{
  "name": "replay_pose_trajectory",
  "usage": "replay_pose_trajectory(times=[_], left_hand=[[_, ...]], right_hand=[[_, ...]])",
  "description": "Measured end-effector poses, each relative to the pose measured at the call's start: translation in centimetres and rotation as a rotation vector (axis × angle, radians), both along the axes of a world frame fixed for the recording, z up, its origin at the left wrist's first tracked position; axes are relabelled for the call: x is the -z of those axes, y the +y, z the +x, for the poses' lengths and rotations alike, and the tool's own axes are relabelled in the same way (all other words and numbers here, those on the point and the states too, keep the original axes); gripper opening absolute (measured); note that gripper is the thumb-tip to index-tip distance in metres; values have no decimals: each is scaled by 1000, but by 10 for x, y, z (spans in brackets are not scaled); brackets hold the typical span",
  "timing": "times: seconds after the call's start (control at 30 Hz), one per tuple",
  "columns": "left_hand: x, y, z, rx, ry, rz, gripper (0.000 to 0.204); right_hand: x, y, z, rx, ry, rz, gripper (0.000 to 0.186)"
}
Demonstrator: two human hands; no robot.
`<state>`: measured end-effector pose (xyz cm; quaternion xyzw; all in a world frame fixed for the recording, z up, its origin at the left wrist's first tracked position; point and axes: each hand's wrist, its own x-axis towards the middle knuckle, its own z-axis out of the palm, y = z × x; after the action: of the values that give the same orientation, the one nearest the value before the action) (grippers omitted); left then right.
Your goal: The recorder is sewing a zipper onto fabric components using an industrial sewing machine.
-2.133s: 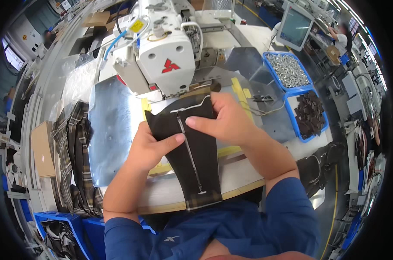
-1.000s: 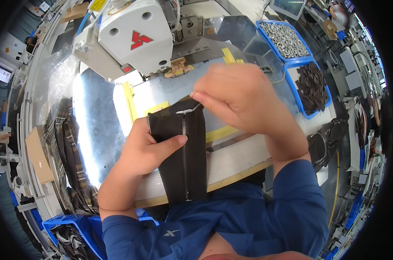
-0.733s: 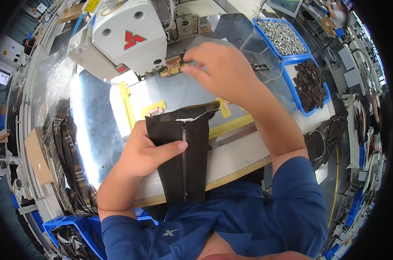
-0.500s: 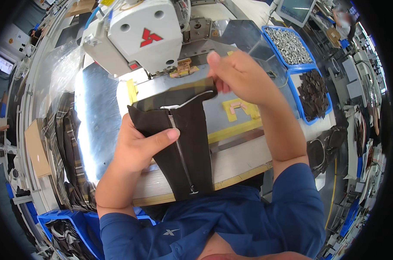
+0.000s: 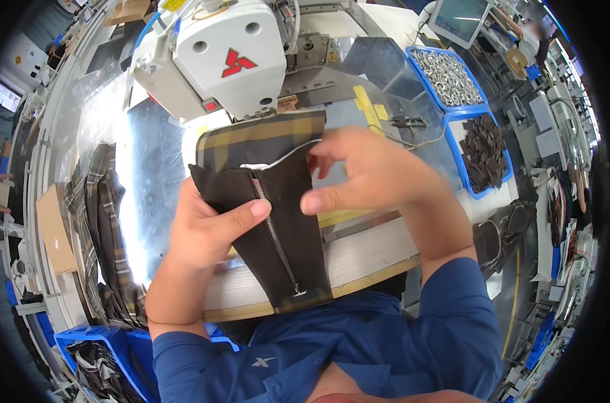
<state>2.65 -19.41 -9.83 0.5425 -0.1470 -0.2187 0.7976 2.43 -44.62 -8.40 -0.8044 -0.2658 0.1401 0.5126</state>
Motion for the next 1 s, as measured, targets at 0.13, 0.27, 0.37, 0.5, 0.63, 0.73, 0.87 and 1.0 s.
replay_pose_trajectory(times=[0.13, 0.27, 0.37, 0.5, 0.63, 0.73, 0.87, 1.0], left_hand=[[3, -6, -5, -29, -34, 82, 33], [1, -8, -8, -30, -70, 177, 28], [2, -7, -10, -4, -111, 225, 26], [7, -3, -13, 111, -178, 284, 21], [7, -7, -18, 145, -276, 260, 20], [5, -5, -18, 159, -380, 308, 19], [2, -5, -19, 139, -508, 311, 19], [4, -3, -18, 18, -684, 405, 22]], right_hand=[[8, 14, 0, 161, 333, 609, 27], [3, 6, -4, 191, 351, 437, 25], [1, 1, -6, 140, 327, 430, 30], [-1, 4, -10, 111, 520, 704, 48], [3, 12, -11, 16, 511, 709, 51], [1, 15, -13, 101, 545, 659, 48], [1, 15, -15, 111, 609, 555, 41], [6, 18, -17, 69, 557, 508, 41]])
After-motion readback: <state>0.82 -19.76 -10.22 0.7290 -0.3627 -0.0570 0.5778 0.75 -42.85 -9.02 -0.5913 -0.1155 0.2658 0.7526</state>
